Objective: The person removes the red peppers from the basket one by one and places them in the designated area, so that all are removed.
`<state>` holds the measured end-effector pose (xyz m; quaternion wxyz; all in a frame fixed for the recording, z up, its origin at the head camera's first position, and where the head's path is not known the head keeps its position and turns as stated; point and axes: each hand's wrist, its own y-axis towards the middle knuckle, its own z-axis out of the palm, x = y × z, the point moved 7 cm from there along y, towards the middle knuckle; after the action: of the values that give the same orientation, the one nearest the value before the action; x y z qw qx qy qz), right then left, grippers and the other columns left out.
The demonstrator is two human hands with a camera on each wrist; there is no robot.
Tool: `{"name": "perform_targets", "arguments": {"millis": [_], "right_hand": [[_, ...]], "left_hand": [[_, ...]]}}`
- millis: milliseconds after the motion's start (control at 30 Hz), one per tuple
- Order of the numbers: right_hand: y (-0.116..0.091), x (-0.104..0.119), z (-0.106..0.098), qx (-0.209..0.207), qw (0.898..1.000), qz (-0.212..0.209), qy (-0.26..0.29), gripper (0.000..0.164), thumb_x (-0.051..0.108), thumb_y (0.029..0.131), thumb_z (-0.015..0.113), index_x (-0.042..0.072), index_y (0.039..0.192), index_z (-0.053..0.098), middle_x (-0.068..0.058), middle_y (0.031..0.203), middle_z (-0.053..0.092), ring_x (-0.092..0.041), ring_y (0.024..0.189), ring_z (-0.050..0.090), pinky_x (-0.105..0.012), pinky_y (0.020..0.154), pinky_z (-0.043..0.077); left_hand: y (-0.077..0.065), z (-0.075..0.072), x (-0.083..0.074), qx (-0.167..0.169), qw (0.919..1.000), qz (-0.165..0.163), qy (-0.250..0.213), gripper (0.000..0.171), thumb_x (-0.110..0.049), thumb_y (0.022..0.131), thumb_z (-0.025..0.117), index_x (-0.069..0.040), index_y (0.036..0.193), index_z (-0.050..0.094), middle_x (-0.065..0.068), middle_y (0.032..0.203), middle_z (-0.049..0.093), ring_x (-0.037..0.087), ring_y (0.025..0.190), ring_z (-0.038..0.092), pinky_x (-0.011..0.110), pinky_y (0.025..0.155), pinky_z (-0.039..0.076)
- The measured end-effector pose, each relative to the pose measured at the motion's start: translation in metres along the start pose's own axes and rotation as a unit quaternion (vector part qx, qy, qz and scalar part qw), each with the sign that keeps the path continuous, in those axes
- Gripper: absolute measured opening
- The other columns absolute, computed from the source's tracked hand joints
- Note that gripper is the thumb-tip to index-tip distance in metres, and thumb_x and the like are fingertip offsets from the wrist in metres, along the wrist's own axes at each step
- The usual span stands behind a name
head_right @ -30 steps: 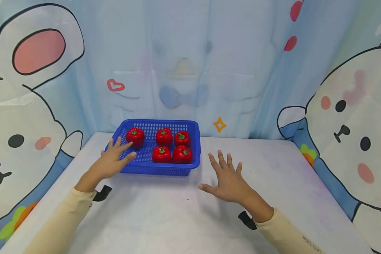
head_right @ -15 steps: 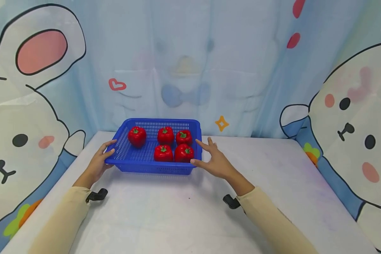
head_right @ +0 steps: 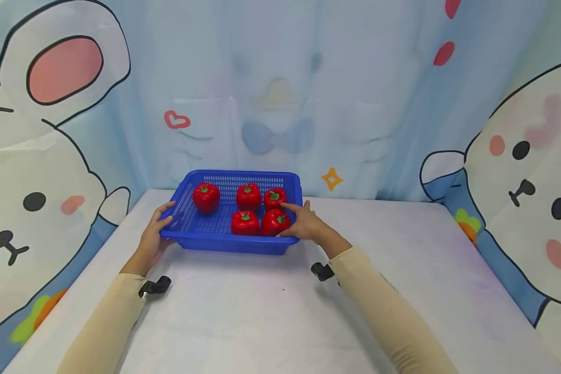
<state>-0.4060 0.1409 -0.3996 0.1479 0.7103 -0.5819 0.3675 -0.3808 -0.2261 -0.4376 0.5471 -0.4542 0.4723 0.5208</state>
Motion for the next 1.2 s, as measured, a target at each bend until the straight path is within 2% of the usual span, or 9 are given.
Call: {"name": "perform_targets", "arguments": {"millis": [100,300,400,633,800,867,1067,1200], "right_hand": [[0.002,0.000,-0.003,-0.013,0.999,0.017,-0.042,0.087,0.023,0.081,0.079,0.018,0.154,0.032,-0.030,0.161,-0.008,-0.057,0.146,0.001,-0.072,0.107,0.026],[0.006,0.008,-0.007,-0.029,0.992,0.015,-0.124,0.077,0.026,0.080,0.079,0.011,0.147,0.044,-0.032,0.156,0.025,-0.058,0.145,0.007,-0.073,0.109,0.021],[0.007,0.009,-0.008,-0.032,0.991,0.017,-0.129,0.074,0.027,0.080,0.079,0.009,0.144,0.047,-0.032,0.155,0.028,-0.058,0.145,0.009,-0.072,0.109,0.021],[0.004,0.008,-0.010,-0.068,0.992,0.011,-0.108,0.078,0.031,0.078,0.082,0.012,0.145,0.045,-0.033,0.161,0.002,-0.058,0.145,0.008,-0.070,0.105,0.031],[-0.002,0.012,-0.013,-0.122,0.987,-0.015,-0.106,0.079,0.035,0.079,0.080,0.010,0.145,0.044,-0.027,0.163,-0.002,-0.054,0.147,0.002,-0.071,0.106,0.028],[-0.005,0.013,-0.015,-0.144,0.984,-0.027,-0.098,0.080,0.036,0.080,0.080,0.008,0.145,0.043,-0.024,0.164,0.003,-0.051,0.149,0.003,-0.069,0.108,0.027],[-0.014,0.016,-0.023,-0.204,0.977,-0.067,-0.012,0.081,0.031,0.082,0.079,0.005,0.146,0.038,-0.019,0.154,0.040,-0.039,0.143,0.037,-0.055,0.109,0.038],[-0.020,0.018,-0.031,-0.244,0.964,-0.097,0.040,0.079,0.025,0.083,0.079,0.005,0.147,0.036,-0.018,0.151,0.045,-0.037,0.141,0.042,-0.052,0.110,0.039]], "left_hand": [[0.001,0.002,-0.001,-0.001,1.0000,0.000,-0.005,0.045,-0.023,0.106,0.035,-0.028,0.150,0.030,0.006,0.165,0.012,0.037,0.147,0.024,0.058,0.117,0.024],[0.003,0.001,-0.001,-0.005,1.0000,0.000,-0.001,0.046,-0.022,0.106,0.035,-0.028,0.151,0.029,0.005,0.166,0.009,0.037,0.148,0.022,0.059,0.117,0.023],[0.004,0.001,-0.002,-0.004,1.0000,0.000,0.006,0.047,-0.022,0.106,0.035,-0.029,0.151,0.029,0.005,0.166,0.008,0.037,0.149,0.021,0.059,0.117,0.023],[0.003,-0.001,0.000,-0.009,0.9999,-0.008,0.011,0.047,-0.022,0.105,0.035,-0.031,0.151,0.030,0.004,0.166,0.009,0.037,0.148,0.022,0.059,0.117,0.024],[0.002,0.000,0.001,-0.009,0.9999,-0.011,0.009,0.047,-0.022,0.106,0.035,-0.030,0.152,0.029,0.005,0.166,0.009,0.037,0.147,0.024,0.059,0.117,0.025],[0.002,0.000,0.001,-0.009,0.9998,-0.012,0.010,0.047,-0.022,0.106,0.035,-0.030,0.152,0.028,0.005,0.166,0.010,0.037,0.147,0.024,0.059,0.117,0.025],[0.001,0.000,0.001,-0.006,0.9997,-0.016,0.018,0.048,-0.022,0.106,0.034,-0.029,0.153,0.027,0.005,0.166,0.007,0.039,0.149,0.021,0.060,0.117,0.023],[0.002,0.000,0.000,-0.006,0.9996,-0.017,0.022,0.048,-0.022,0.106,0.034,-0.029,0.153,0.027,0.005,0.166,0.007,0.039,0.149,0.020,0.061,0.117,0.023]]}}
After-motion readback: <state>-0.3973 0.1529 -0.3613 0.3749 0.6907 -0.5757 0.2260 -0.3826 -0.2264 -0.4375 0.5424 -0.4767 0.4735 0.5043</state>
